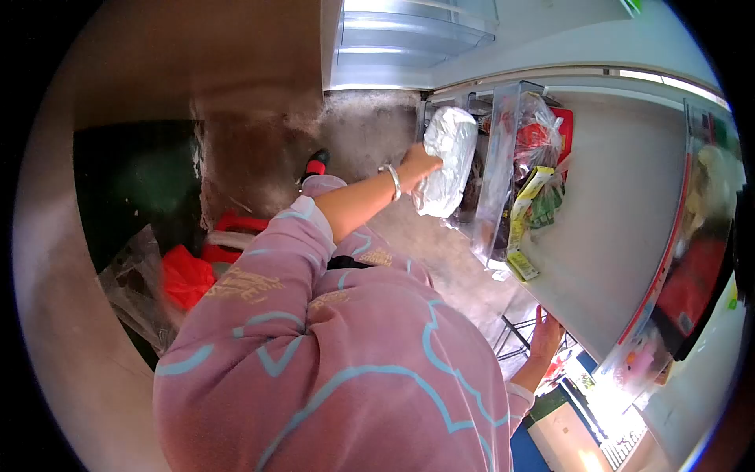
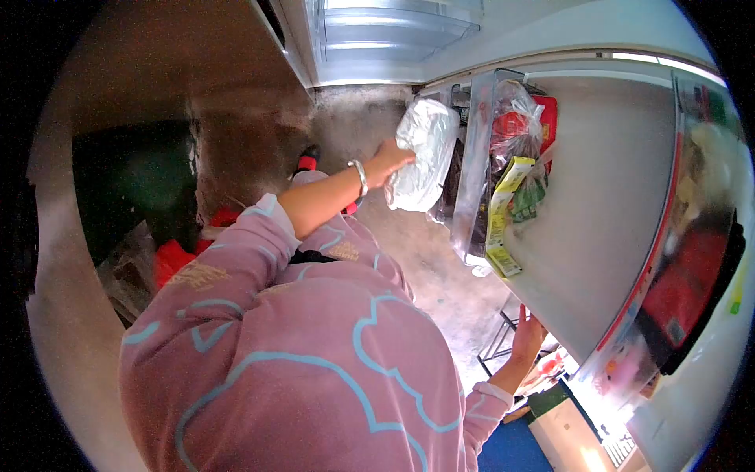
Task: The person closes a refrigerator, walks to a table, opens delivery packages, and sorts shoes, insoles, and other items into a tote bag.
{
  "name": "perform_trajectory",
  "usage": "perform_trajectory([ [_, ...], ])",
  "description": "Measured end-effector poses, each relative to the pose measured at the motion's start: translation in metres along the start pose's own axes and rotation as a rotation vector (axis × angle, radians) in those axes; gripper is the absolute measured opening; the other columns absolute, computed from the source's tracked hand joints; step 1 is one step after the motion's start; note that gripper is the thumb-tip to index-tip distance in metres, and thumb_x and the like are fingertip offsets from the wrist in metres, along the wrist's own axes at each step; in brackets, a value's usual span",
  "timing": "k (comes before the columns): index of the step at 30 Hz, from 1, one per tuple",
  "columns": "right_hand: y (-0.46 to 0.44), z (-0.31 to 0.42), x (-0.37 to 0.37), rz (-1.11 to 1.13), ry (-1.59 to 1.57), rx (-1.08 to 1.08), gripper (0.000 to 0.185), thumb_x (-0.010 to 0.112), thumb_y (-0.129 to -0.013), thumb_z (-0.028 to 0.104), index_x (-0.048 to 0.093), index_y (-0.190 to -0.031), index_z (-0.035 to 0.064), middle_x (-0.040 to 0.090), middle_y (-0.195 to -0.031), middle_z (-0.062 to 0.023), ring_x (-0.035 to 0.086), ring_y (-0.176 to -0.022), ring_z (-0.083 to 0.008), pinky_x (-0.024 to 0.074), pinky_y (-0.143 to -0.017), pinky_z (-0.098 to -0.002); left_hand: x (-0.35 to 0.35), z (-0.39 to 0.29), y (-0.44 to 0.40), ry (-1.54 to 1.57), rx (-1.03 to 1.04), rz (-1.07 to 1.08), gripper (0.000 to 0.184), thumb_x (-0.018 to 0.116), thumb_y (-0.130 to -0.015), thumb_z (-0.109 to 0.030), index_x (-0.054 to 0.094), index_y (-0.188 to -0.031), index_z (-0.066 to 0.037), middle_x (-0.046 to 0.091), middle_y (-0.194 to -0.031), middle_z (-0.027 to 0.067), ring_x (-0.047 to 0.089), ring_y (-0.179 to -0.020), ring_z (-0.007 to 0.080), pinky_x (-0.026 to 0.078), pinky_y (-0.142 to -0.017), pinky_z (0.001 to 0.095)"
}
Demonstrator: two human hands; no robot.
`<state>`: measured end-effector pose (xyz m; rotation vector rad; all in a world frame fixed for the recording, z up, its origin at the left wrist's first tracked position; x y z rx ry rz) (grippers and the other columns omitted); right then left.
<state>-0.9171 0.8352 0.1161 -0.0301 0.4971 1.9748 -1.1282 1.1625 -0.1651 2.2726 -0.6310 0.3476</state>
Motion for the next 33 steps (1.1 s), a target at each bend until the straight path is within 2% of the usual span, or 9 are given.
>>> perform_trajectory([
  [3, 0.004, 0.002, 0.01, -0.024, 0.046, 0.022, 0.039, 0.044, -0.095, 0.021, 0.036, -0.132, 0.0092, 0.035, -0.138, -0.0088, 0.037, -0.125, -0.0201, 0.0359, -0.101, -0.041, 0.029, 0.034, 0.007, -0.129, -0.093, -0.013, 0.034, 0.06, -0.067, -0.01, 0.06, -0.097, 0.003, 0.064, -0.081, 0.0156, 0.061, -0.07, 0.0208, 0.048, -0.062, 0.0351],
  [5, -0.002, -0.005, 0.002, 0.032, 0.012, 0.009, 0.041, 0.044, -0.095, 0.024, 0.035, -0.133, 0.0108, 0.034, -0.139, -0.0069, 0.034, -0.127, -0.0198, 0.0328, -0.103, -0.0427, 0.052, 0.05, 0.012, -0.138, 0.072, -0.029, 0.028, 0.058, -0.069, -0.013, 0.06, -0.092, 0.003, 0.064, -0.081, 0.0174, 0.062, -0.069, 0.0225, 0.048, -0.06, 0.0348],
  [7, -0.004, -0.01, -0.001, 0.079, 0.023, -0.002, 0.042, 0.045, -0.094, 0.025, 0.036, -0.133, 0.0116, 0.034, -0.14, -0.0058, 0.033, -0.128, -0.0199, 0.032, -0.103, -0.044, 0.066, 0.026, 0.034, -0.312, -0.163, 0.074, 0.03, 0.058, -0.07, -0.016, 0.059, -0.094, 0.001, 0.064, -0.083, 0.019, 0.063, -0.074, 0.0265, 0.049, -0.065, 0.0364],
  [11, -0.003, -0.012, 0.0, 0.051, 0.031, -0.027, 0.041, 0.048, -0.093, 0.024, 0.039, -0.131, 0.0125, 0.035, -0.14, -0.0046, 0.034, -0.128, -0.0195, 0.0324, -0.101, -0.0451, 0.089, 0.02, 0.04, -0.406, -0.038, -0.06, 0.046, 0.061, -0.073, -0.021, 0.048, -0.112, 0.0, 0.062, -0.096, 0.0223, 0.062, -0.09, 0.0341, 0.048, -0.08, 0.0421],
  [21, -0.006, -0.016, 0.002, -0.029, 0.104, -0.013, 0.039, 0.048, -0.093, 0.024, 0.039, -0.129, 0.0134, 0.035, -0.139, -0.0045, 0.03, -0.13, -0.0207, 0.0285, -0.105, -0.0457, 0.059, 0.058, 0.042, -0.27, 0.015, -0.159, 0.039, 0.057, -0.069, -0.016, 0.057, -0.105, -0.002, 0.063, -0.087, 0.0217, 0.063, -0.082, 0.0342, 0.049, -0.073, 0.0413],
  [23, -0.008, -0.02, -0.009, 0.054, 0.532, -0.075, 0.041, 0.045, -0.094, 0.025, 0.037, -0.132, 0.014, 0.034, -0.14, -0.0043, 0.029, -0.131, -0.0204, 0.0262, -0.106, -0.0456, 0.032, 0.076, 0.048, -0.289, -0.035, -0.231, 0.039, 0.058, -0.068, -0.016, 0.058, -0.104, -0.002, 0.064, -0.086, 0.0218, 0.063, -0.082, 0.0334, 0.048, -0.074, 0.0405],
  [25, -0.013, -0.028, -0.001, 0.093, 0.081, -0.002, 0.041, 0.045, -0.094, 0.026, 0.036, -0.132, 0.014, 0.033, -0.141, -0.0041, 0.029, -0.131, -0.0205, 0.0253, -0.107, -0.0454, 0.0, 0.099, 0.05, -0.32, -0.043, -0.432, 0.035, 0.057, -0.067, -0.014, 0.059, -0.1, -0.002, 0.064, -0.087, 0.0218, 0.063, -0.082, 0.0336, 0.048, -0.074, 0.0414],
  [30, -0.005, -0.023, 0.022, 0.022, 1.08, -0.003, 0.049, 0.052, -0.09, 0.028, 0.039, -0.131, 0.0051, 0.036, -0.139, -0.0137, 0.034, -0.127, -0.0273, 0.0277, -0.105, -0.0403, -0.052, 0.107, 0.023, -0.233, -0.147, -0.526, 0.037, 0.058, -0.07, -0.012, 0.055, -0.105, -0.001, 0.065, -0.092, 0.0186, 0.063, -0.086, 0.0312, 0.049, -0.076, 0.0383],
  [33, 0.008, 0.001, 0.074, -0.109, 1.527, 0.271, 0.053, 0.054, -0.089, 0.03, 0.04, -0.13, -0.0002, 0.039, -0.135, -0.0207, 0.037, -0.124, -0.0336, 0.0298, -0.104, -0.0371, -0.054, 0.128, -0.024, -0.298, -0.077, -0.531, 0.041, 0.061, -0.07, -0.013, 0.053, -0.108, 0.0, 0.064, -0.095, 0.0206, 0.062, -0.089, 0.0341, 0.049, -0.078, 0.0397],
])
Point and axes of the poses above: each hand's wrist, its own y-axis away from the middle knuckle, its own x-axis out of the palm, z = x × y, the point moved 3 cm from there along -y, towards the middle knuckle
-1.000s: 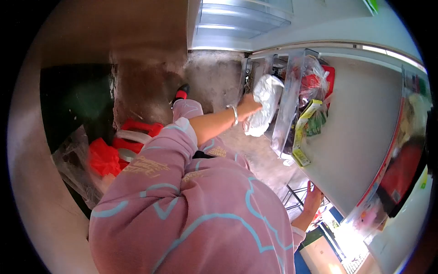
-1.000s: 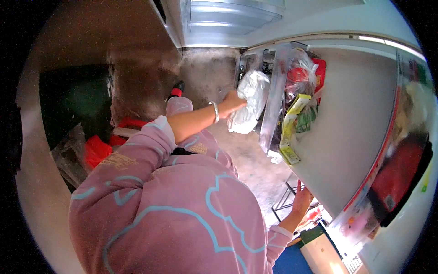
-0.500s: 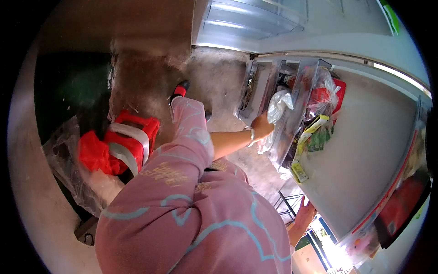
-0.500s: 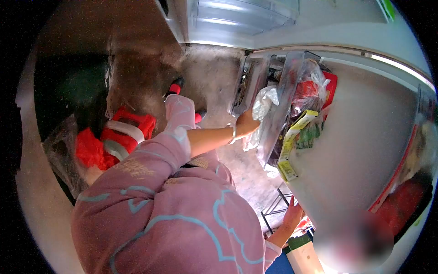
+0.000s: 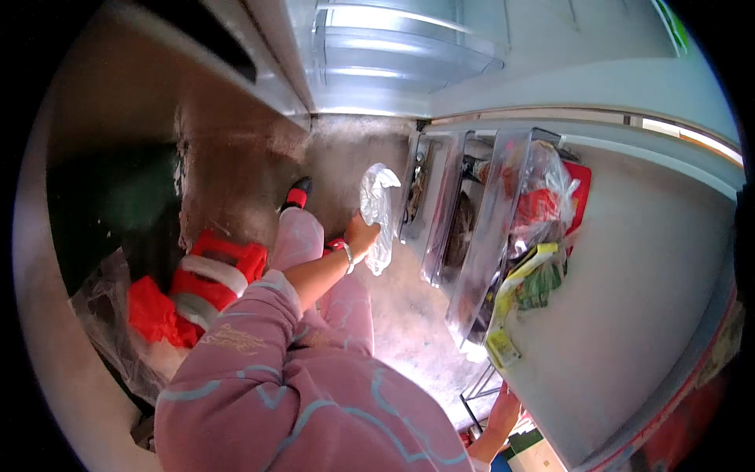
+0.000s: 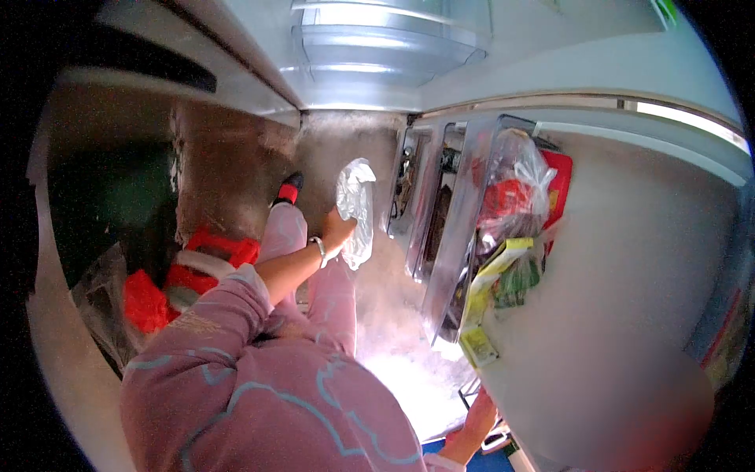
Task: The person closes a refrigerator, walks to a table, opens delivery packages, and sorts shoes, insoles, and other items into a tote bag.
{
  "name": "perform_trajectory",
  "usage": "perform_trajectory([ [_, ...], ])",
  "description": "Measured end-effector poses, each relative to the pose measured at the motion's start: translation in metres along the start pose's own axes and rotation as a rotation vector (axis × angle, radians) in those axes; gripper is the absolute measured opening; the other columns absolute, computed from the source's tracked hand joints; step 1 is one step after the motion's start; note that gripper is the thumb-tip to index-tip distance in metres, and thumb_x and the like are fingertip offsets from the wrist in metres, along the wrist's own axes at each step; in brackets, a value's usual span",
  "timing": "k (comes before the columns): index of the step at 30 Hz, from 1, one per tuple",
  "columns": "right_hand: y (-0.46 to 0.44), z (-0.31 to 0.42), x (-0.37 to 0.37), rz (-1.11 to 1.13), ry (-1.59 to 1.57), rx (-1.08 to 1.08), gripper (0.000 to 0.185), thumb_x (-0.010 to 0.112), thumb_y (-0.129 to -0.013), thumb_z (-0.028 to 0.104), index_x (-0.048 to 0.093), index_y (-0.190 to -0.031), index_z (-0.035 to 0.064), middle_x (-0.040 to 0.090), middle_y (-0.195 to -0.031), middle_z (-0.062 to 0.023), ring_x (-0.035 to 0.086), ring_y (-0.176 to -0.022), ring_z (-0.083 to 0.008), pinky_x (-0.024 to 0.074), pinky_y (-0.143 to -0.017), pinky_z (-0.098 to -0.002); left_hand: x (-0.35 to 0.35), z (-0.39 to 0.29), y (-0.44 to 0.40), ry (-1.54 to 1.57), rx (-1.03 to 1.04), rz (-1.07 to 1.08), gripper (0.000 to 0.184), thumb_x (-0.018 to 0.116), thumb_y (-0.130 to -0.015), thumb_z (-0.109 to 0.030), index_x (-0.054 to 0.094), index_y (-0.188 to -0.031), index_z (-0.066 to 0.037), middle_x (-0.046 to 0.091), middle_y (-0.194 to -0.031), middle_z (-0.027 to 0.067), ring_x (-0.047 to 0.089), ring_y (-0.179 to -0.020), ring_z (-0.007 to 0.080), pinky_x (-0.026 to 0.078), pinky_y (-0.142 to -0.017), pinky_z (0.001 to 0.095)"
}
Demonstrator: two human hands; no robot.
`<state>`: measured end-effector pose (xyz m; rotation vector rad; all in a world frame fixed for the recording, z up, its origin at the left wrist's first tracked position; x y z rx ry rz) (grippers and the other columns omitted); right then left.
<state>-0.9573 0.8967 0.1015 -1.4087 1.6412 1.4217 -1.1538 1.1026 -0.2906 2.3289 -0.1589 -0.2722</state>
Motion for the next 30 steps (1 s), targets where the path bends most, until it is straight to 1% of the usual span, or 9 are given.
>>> perform_trajectory([
  [3, -0.02, -0.031, 0.03, -0.028, -0.24, -0.192, 0.053, 0.054, -0.088, 0.028, 0.039, -0.131, 0.0006, 0.039, -0.135, -0.0202, 0.038, -0.124, -0.033, 0.0307, -0.103, -0.0368, 0.044, 0.016, -0.036, -0.13, 0.096, 0.048, 0.048, 0.067, -0.072, -0.018, 0.049, -0.112, 0.002, 0.061, -0.099, 0.0228, 0.059, -0.095, 0.0363, 0.047, -0.082, 0.0422],
  [4, -0.03, -0.033, 0.046, -0.037, -0.315, -0.241, 0.053, 0.055, -0.088, 0.028, 0.039, -0.131, 0.0008, 0.039, -0.135, -0.02, 0.038, -0.124, -0.0329, 0.0311, -0.102, -0.0367, 0.068, 0.031, -0.048, -0.185, -0.016, 0.045, 0.049, 0.068, -0.073, -0.021, 0.048, -0.113, 0.0, 0.061, -0.098, 0.022, 0.06, -0.094, 0.0362, 0.047, -0.082, 0.0423],
  [5, -0.038, -0.034, 0.058, -0.03, -0.368, -0.266, 0.053, 0.055, -0.088, 0.027, 0.038, -0.131, 0.0011, 0.039, -0.135, -0.0199, 0.038, -0.124, -0.0327, 0.0314, -0.102, -0.0366, 0.091, 0.051, -0.066, -0.173, 0.149, 0.047, 0.051, 0.067, -0.073, -0.02, 0.047, -0.115, -0.001, 0.061, -0.1, 0.0226, 0.06, -0.094, 0.0367, 0.047, -0.082, 0.0425],
  [11, -0.058, -0.035, 0.103, 0.032, -0.505, -0.246, 0.054, 0.056, -0.086, 0.023, 0.036, -0.132, 0.0025, 0.039, -0.135, -0.0189, 0.039, -0.123, -0.0316, 0.0332, -0.1, -0.036, 0.143, 0.026, -0.095, -0.332, -0.078, 0.241, 0.061, 0.066, -0.072, -0.021, 0.039, -0.123, -0.001, 0.056, -0.11, 0.0271, 0.057, -0.101, 0.0395, 0.046, -0.087, 0.0427],
  [17, -0.06, -0.049, 0.13, 0.071, -0.523, -0.205, 0.056, 0.057, -0.085, 0.02, 0.033, -0.133, 0.004, 0.039, -0.135, -0.0179, 0.04, -0.122, -0.0305, 0.0351, -0.098, -0.0354, 0.226, 0.064, -0.144, -0.105, 0.003, 0.274, 0.082, 0.07, -0.073, -0.025, 0.022, -0.134, 0.0, 0.041, -0.13, 0.0256, 0.044, -0.118, 0.0362, 0.038, -0.097, 0.0389],
  [23, -0.058, -0.056, 0.142, 0.1, -0.537, -0.181, 0.058, 0.058, -0.084, 0.016, 0.031, -0.134, 0.0055, 0.038, -0.135, -0.017, 0.04, -0.121, -0.0294, 0.037, -0.096, -0.0348, 0.342, 0.214, -0.221, 0.503, 0.16, 1.022, 0.095, 0.074, -0.071, -0.029, 0.015, -0.14, -0.003, 0.047, -0.127, 0.0233, 0.047, -0.116, 0.0317, 0.04, -0.097, 0.0366],
  [25, -0.057, -0.059, 0.143, 0.109, -0.544, -0.179, 0.059, 0.058, -0.083, 0.014, 0.03, -0.135, 0.006, 0.038, -0.135, -0.0167, 0.041, -0.121, -0.029, 0.0376, -0.096, -0.0346, 0.263, 0.129, -0.173, -0.241, 0.124, 0.656, 0.085, 0.073, -0.071, -0.026, 0.026, -0.138, -0.004, 0.055, -0.117, 0.0228, 0.052, -0.11, 0.0328, 0.042, -0.093, 0.0369],
  [27, -0.058, -0.058, 0.144, 0.112, -0.555, -0.182, 0.06, 0.058, -0.083, 0.013, 0.029, -0.135, 0.0064, 0.038, -0.135, -0.0163, 0.041, -0.121, -0.0287, 0.0382, -0.095, -0.0344, 0.227, 0.106, -0.163, -0.169, -0.028, 0.48, 0.078, 0.07, -0.071, -0.021, 0.03, -0.135, -0.002, 0.054, -0.118, 0.0235, 0.052, -0.111, 0.0335, 0.042, -0.094, 0.0371],
  [30, -0.06, -0.057, 0.147, 0.111, -0.563, -0.186, 0.062, 0.059, -0.082, 0.011, 0.028, -0.136, 0.0072, 0.038, -0.135, -0.0159, 0.041, -0.12, -0.0281, 0.0391, -0.094, -0.0341, 0.216, 0.107, -0.177, -0.177, -0.003, 0.358, 0.067, 0.06, -0.076, -0.014, 0.031, -0.136, -0.003, 0.06, -0.105, 0.0177, 0.057, -0.1, 0.0312, 0.046, -0.088, 0.0347],
])
Point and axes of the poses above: each hand's wrist, its own y-axis away from the middle knuckle, its own x-axis out of the palm, z = x × y, the point moved 3 cm from there along -y, towards the middle knuckle
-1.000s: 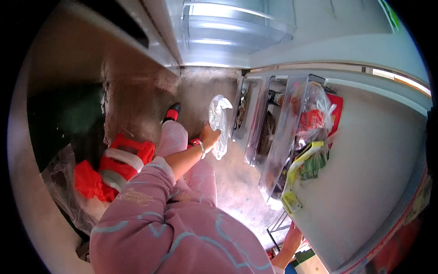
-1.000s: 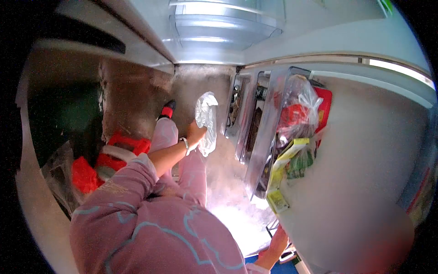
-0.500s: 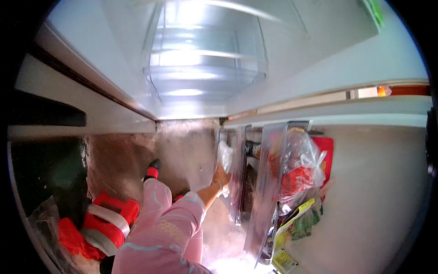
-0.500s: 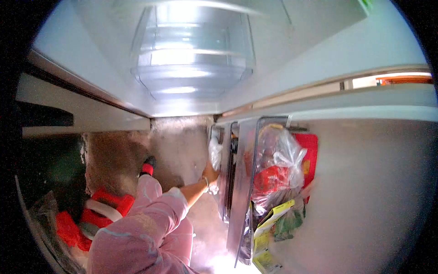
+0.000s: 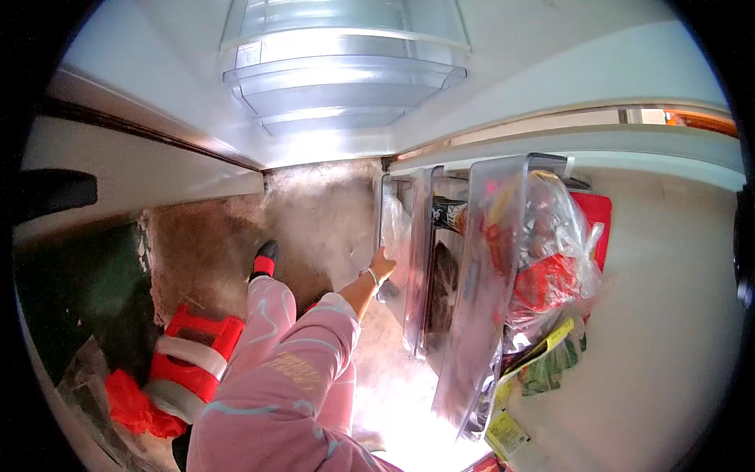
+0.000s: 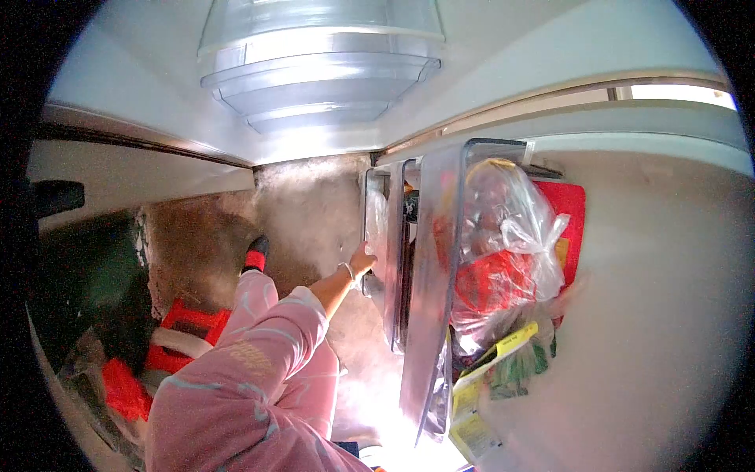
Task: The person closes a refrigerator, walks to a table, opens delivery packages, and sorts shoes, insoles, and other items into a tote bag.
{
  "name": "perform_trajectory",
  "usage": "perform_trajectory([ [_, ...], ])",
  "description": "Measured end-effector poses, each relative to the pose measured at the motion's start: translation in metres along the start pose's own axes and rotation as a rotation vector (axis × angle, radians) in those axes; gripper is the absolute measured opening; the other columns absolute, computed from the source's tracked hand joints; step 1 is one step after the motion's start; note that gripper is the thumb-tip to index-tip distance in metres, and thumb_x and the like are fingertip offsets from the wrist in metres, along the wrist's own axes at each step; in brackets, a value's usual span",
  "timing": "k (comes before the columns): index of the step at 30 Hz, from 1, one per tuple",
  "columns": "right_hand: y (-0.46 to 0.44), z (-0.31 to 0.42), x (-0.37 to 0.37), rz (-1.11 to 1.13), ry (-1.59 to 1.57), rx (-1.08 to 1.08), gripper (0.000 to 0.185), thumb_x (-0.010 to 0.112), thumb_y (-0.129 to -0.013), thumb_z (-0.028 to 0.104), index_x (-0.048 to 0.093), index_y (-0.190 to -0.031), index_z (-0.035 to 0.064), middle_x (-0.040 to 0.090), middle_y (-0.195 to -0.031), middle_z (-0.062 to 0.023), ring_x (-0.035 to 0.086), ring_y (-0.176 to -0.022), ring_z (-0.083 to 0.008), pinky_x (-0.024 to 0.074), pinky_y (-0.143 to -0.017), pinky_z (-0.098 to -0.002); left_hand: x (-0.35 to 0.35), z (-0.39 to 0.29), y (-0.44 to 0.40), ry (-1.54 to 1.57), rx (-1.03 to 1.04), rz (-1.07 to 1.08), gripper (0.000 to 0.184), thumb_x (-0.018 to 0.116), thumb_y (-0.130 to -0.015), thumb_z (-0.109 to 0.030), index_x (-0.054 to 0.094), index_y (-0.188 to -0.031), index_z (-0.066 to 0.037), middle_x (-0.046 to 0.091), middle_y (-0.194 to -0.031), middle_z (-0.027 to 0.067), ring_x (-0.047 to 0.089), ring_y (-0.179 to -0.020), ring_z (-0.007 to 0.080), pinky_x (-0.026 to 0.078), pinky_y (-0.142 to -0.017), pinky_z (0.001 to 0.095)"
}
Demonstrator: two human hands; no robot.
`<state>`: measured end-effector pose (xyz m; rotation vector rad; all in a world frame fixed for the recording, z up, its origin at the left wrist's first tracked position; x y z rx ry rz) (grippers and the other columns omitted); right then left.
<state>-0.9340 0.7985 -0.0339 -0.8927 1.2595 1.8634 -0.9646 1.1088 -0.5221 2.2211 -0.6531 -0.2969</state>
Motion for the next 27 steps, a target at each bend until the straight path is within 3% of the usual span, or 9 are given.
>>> perform_trajectory([
  [5, -0.006, -0.004, 0.012, 0.018, -0.008, 0.015, 0.065, 0.059, -0.081, 0.008, 0.026, -0.137, 0.0084, 0.038, -0.135, -0.0151, 0.042, -0.12, -0.0272, 0.0407, -0.093, -0.0335, 0.026, 0.001, -0.03, -0.015, 0.624, 0.099, 0.064, 0.057, -0.075, -0.013, 0.033, -0.134, 0.001, 0.046, -0.128, 0.0231, 0.042, -0.123, 0.0335, 0.033, -0.102, 0.0363],
  [10, -0.011, -0.001, 0.014, 0.025, -0.021, -0.023, 0.069, 0.06, -0.079, 0.005, 0.024, -0.138, 0.0096, 0.038, -0.135, -0.0143, 0.043, -0.119, -0.0263, 0.0422, -0.091, -0.033, -0.024, -0.092, 0.036, -0.28, 0.093, 0.554, 0.063, 0.054, -0.079, -0.013, 0.031, -0.137, -0.007, 0.044, -0.131, 0.0214, 0.042, -0.123, 0.0308, 0.034, -0.102, 0.0355],
  [12, -0.019, 0.001, 0.015, 0.032, -0.041, -0.078, 0.07, 0.061, -0.079, 0.004, 0.023, -0.138, 0.0101, 0.038, -0.135, -0.0139, 0.043, -0.119, -0.0259, 0.0429, -0.091, -0.0328, -0.01, -0.012, -0.006, -0.168, 0.369, 0.312, 0.059, 0.052, -0.081, -0.015, 0.033, -0.137, -0.009, 0.05, -0.126, 0.0196, 0.048, -0.117, 0.0297, 0.038, -0.097, 0.0359],
  [13, -0.022, 0.003, 0.014, 0.034, -0.055, -0.106, 0.071, 0.061, -0.079, 0.003, 0.023, -0.138, 0.0104, 0.038, -0.135, -0.0138, 0.043, -0.118, -0.0257, 0.0432, -0.09, -0.0327, -0.04, -0.038, 0.029, -0.167, 0.157, 0.357, 0.055, 0.049, -0.082, -0.018, 0.036, -0.135, -0.009, 0.049, -0.128, 0.0181, 0.048, -0.117, 0.0285, 0.038, -0.097, 0.0359],
  [15, -0.026, 0.005, 0.011, 0.039, -0.082, -0.161, 0.073, 0.061, -0.078, 0.002, 0.022, -0.139, 0.0108, 0.038, -0.135, -0.0135, 0.043, -0.118, -0.0254, 0.0438, -0.09, -0.0325, -0.078, -0.024, 0.054, -0.258, 0.282, 0.292, 0.049, 0.045, -0.082, -0.018, 0.042, -0.129, -0.005, 0.054, -0.12, 0.0175, 0.05, -0.113, 0.0298, 0.04, -0.094, 0.037],
  [17, -0.024, 0.007, 0.003, 0.038, -0.106, -0.219, 0.074, 0.061, -0.078, 0.0, 0.021, -0.139, 0.0113, 0.037, -0.135, -0.0131, 0.044, -0.118, -0.025, 0.0444, -0.089, -0.0323, -0.114, 0.052, 0.041, 0.094, 0.005, 0.321, 0.05, 0.054, -0.086, -0.015, 0.041, -0.134, -0.011, 0.054, -0.077, -0.0024, 0.05, -0.063, 0.0068, 0.042, -0.05, 0.022],
  [19, -0.023, 0.004, -0.005, 0.034, -0.132, -0.292, 0.076, 0.062, -0.077, -0.001, 0.02, -0.139, 0.0118, 0.037, -0.135, -0.0128, 0.044, -0.118, -0.0246, 0.045, -0.088, -0.0321, -0.153, 0.081, 0.057, 0.524, -0.055, 0.171, 0.028, 0.047, -0.086, -0.011, 0.054, -0.113, -0.006, 0.053, -0.068, 0.0018, 0.051, -0.053, 0.0123, 0.038, -0.042, 0.0248],
  [26, -0.017, -0.041, -0.041, -0.06, -0.104, -0.826, 0.082, 0.063, -0.076, -0.005, 0.018, -0.141, 0.0135, 0.037, -0.135, -0.0117, 0.045, -0.117, -0.0234, 0.0472, -0.086, -0.0314, -0.253, 0.027, 0.195, 0.295, -0.06, -0.013, 0.035, 0.057, -0.077, -0.008, 0.053, -0.113, -0.009, 0.061, -0.083, 0.0074, 0.059, -0.065, 0.0166, 0.05, -0.054, 0.0302],
  [27, -0.005, -0.027, -0.037, 0.033, -0.359, -0.635, 0.077, 0.063, -0.075, -0.005, 0.021, -0.138, 0.0091, 0.043, -0.129, -0.0116, 0.048, -0.111, -0.0228, 0.048, -0.084, -0.0314, -0.259, 0.02, 0.206, 0.335, -0.045, -0.039, 0.033, 0.057, -0.077, -0.007, 0.054, -0.109, -0.009, 0.061, -0.082, 0.0075, 0.058, -0.063, 0.0166, 0.049, -0.052, 0.0305],
])
Point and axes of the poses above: each hand's wrist, its own y-axis away from the middle knuckle, its own x-axis out of the palm, z = x × y, the point moved 3 cm from there along -y, towards the middle knuckle
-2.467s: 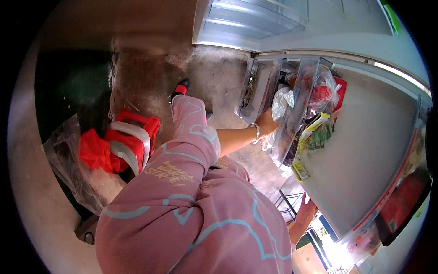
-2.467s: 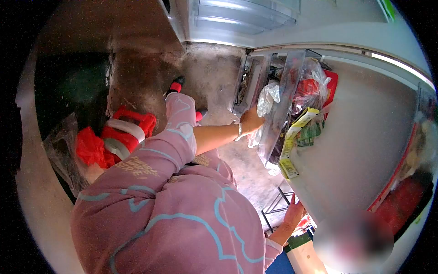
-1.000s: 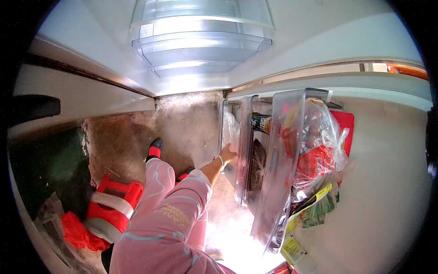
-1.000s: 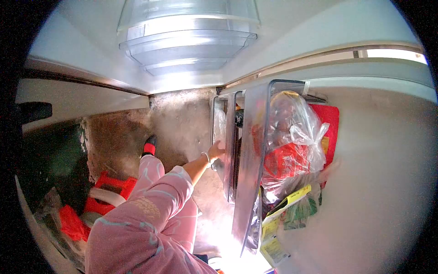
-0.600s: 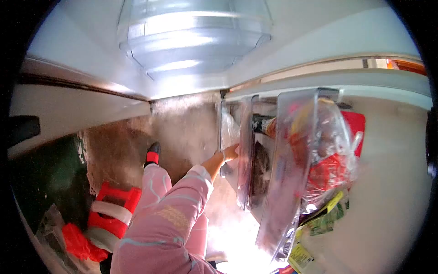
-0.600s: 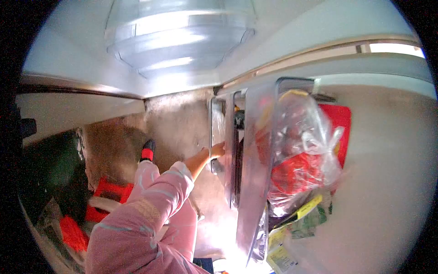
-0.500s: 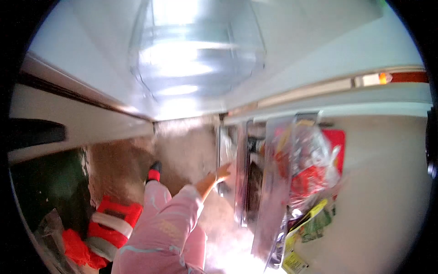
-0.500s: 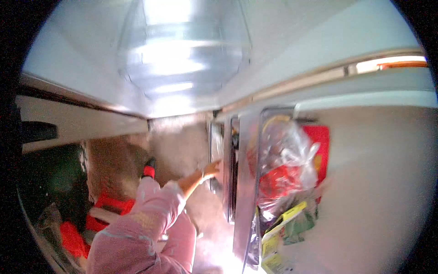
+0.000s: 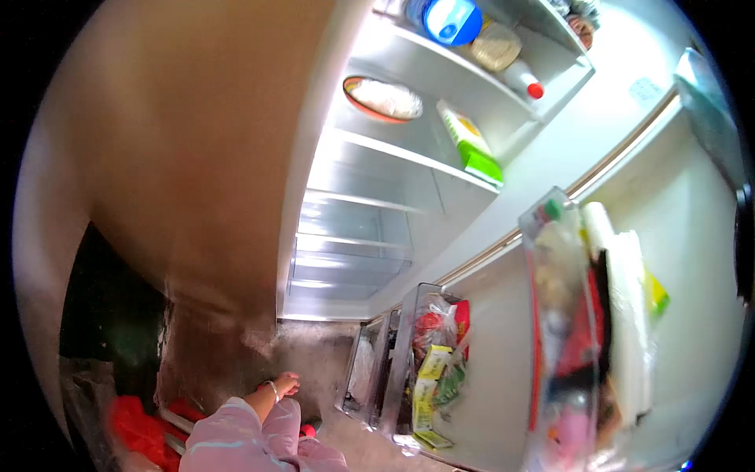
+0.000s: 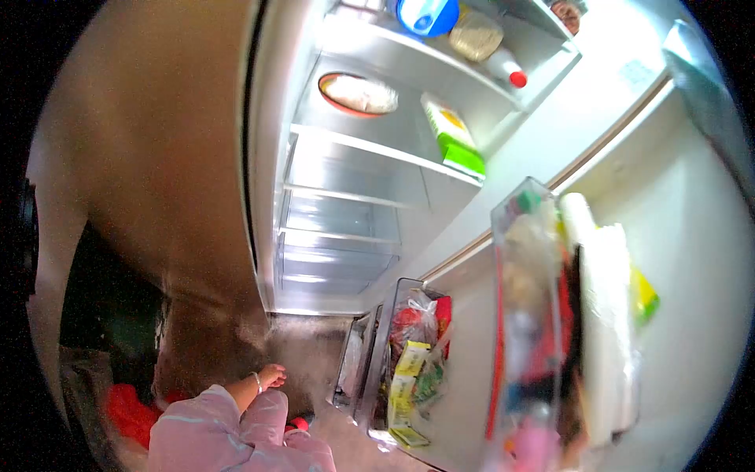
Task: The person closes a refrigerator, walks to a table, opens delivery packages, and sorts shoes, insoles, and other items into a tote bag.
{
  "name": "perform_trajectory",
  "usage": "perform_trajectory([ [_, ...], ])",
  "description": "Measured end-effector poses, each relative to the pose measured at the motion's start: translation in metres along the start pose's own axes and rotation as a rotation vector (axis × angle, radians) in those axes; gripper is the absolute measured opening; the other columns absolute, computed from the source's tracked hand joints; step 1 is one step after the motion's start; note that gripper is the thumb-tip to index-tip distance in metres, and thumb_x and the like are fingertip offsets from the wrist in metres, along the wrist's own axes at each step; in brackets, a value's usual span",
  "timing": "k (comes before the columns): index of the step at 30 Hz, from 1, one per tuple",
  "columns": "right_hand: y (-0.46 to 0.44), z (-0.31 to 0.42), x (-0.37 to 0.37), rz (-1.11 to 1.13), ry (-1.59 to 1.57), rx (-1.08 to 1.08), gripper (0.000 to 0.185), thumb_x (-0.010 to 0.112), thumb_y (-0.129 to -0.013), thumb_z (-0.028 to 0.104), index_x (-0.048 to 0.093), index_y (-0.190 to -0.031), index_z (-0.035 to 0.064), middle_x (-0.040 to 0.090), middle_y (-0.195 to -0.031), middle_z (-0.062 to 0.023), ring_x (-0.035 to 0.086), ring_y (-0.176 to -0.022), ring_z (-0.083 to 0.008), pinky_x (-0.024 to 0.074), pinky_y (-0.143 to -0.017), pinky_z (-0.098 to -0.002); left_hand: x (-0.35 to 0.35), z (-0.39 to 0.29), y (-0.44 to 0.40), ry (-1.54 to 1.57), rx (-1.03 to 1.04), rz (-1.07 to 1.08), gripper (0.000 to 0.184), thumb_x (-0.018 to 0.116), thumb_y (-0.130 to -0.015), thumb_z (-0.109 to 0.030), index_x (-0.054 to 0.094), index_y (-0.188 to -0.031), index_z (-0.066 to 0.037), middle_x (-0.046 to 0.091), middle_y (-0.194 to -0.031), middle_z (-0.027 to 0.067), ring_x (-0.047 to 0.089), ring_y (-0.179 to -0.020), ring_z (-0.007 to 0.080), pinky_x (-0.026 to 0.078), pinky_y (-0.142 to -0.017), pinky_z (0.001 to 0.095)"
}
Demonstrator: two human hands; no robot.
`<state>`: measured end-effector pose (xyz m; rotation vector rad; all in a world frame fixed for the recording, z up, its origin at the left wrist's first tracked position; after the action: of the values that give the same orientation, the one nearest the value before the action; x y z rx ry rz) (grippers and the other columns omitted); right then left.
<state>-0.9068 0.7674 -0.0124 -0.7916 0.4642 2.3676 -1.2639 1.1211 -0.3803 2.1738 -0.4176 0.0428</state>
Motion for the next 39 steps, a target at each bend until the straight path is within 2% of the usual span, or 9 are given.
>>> perform_trajectory([
  [1, 0.003, 0.016, 0.009, -0.076, -0.269, 0.181, 0.073, 0.064, -0.074, -0.005, 0.025, -0.135, 0.0047, 0.048, -0.122, -0.0115, 0.051, -0.105, -0.0223, 0.0487, -0.082, -0.0313, -0.001, -0.002, 0.006, 0.0, 0.005, 0.001, 0.034, 0.056, -0.077, -0.007, 0.053, -0.111, -0.009, 0.061, -0.084, 0.0081, 0.059, -0.064, 0.0173, 0.05, -0.054, 0.0313],
  [8, -0.003, 0.004, 0.019, 0.177, 0.165, -0.263, 0.037, 0.058, -0.077, 0.005, 0.05, -0.113, -0.0043, 0.06, -0.098, -0.0169, 0.058, -0.084, -0.0218, 0.0489, -0.068, -0.0278, 0.032, 0.002, 0.083, -0.023, 0.076, 0.033, 0.037, 0.055, -0.079, -0.008, 0.05, -0.116, -0.006, 0.063, -0.089, 0.0097, 0.062, -0.07, 0.0195, 0.052, -0.059, 0.0338],
  [9, -0.006, 0.047, 0.011, 0.268, 0.403, -0.101, 0.04, 0.06, -0.078, 0.012, 0.05, -0.112, -0.0055, 0.059, -0.098, -0.02, 0.058, -0.083, -0.0282, 0.0496, -0.067, -0.0327, 0.036, 0.009, 0.086, -0.015, 0.093, 0.029, 0.038, 0.056, -0.079, -0.008, 0.05, -0.116, -0.006, 0.063, -0.089, 0.0097, 0.062, -0.069, 0.0195, 0.052, -0.059, 0.0335],
  [11, -0.023, 0.031, 0.015, 0.209, 0.492, -0.335, 0.048, 0.061, -0.079, 0.022, 0.048, -0.119, -0.0016, 0.058, -0.105, -0.0211, 0.057, -0.092, -0.0349, 0.0489, -0.075, -0.0407, 0.038, 0.024, 0.109, -0.005, 0.111, 0.005, 0.038, 0.056, -0.079, -0.008, 0.05, -0.116, -0.006, 0.063, -0.088, 0.0101, 0.062, -0.069, 0.0196, 0.052, -0.059, 0.033],
  [14, -0.038, 0.078, 0.003, 0.042, 0.71, -0.592, 0.023, 0.058, -0.076, 0.027, 0.064, -0.087, 0.007, 0.062, -0.08, -0.0155, 0.059, -0.069, -0.0351, 0.0469, -0.061, -0.0484, 0.03, 0.056, 0.131, 0.046, 0.103, -0.046, 0.036, 0.055, -0.08, -0.008, 0.05, -0.115, -0.007, 0.062, -0.088, 0.0114, 0.061, -0.068, 0.0199, 0.052, -0.057, 0.0315],
  [17, -0.052, 0.117, 0.034, 0.181, 0.84, -0.466, 0.024, 0.057, -0.077, 0.027, 0.064, -0.088, 0.0068, 0.062, -0.082, -0.0157, 0.06, -0.07, -0.0343, 0.0482, -0.062, -0.0467, -0.009, 0.067, 0.119, -0.007, 0.047, -0.124, 0.036, 0.053, -0.084, -0.011, 0.047, -0.119, -0.009, 0.062, -0.096, 0.0125, 0.062, -0.076, 0.0208, 0.052, -0.065, 0.0327],
  [22, -0.082, 0.144, 0.062, 0.171, 0.732, -0.796, 0.022, 0.055, -0.079, 0.024, 0.062, -0.091, 0.0064, 0.062, -0.084, -0.0158, 0.062, -0.072, -0.0336, 0.0493, -0.059, -0.0463, -0.025, 0.089, 0.137, 0.072, 0.006, -0.258, 0.036, 0.05, -0.081, -0.007, 0.048, -0.117, -0.008, 0.062, -0.087, 0.012, 0.06, -0.061, 0.0199, 0.051, -0.049, 0.0314],
  [32, -0.096, 0.231, 0.146, 0.306, 0.823, -0.826, 0.03, 0.047, -0.083, 0.021, 0.052, -0.111, 0.0105, 0.063, -0.073, -0.0166, 0.063, -0.065, -0.0346, 0.048, -0.053, -0.0469, -0.093, 0.112, 0.128, 0.36, -0.044, -0.016, 0.027, 0.051, -0.085, -0.012, 0.051, -0.112, -0.01, 0.063, -0.082, 0.0107, 0.062, -0.061, 0.021, 0.052, -0.048, 0.0346],
  [39, -0.099, 0.268, 0.169, 0.314, 0.828, -0.991, 0.02, 0.055, -0.076, 0.008, 0.056, -0.097, 0.006, 0.065, -0.078, -0.0129, 0.066, -0.072, -0.029, 0.0521, -0.055, -0.0389, -0.09, 0.099, 0.17, 0.248, -0.044, -0.094, 0.024, 0.052, -0.087, -0.014, 0.051, -0.11, -0.008, 0.063, -0.082, 0.0113, 0.062, -0.063, 0.0209, 0.053, -0.052, 0.0354],
])
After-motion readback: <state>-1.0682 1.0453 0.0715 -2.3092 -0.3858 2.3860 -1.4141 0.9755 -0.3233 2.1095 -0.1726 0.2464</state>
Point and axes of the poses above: each hand's wrist, its own y-axis away from the middle knuckle, its own x-axis out of the palm, z = x × y, the point moved 3 cm from there along -y, towards the middle knuckle
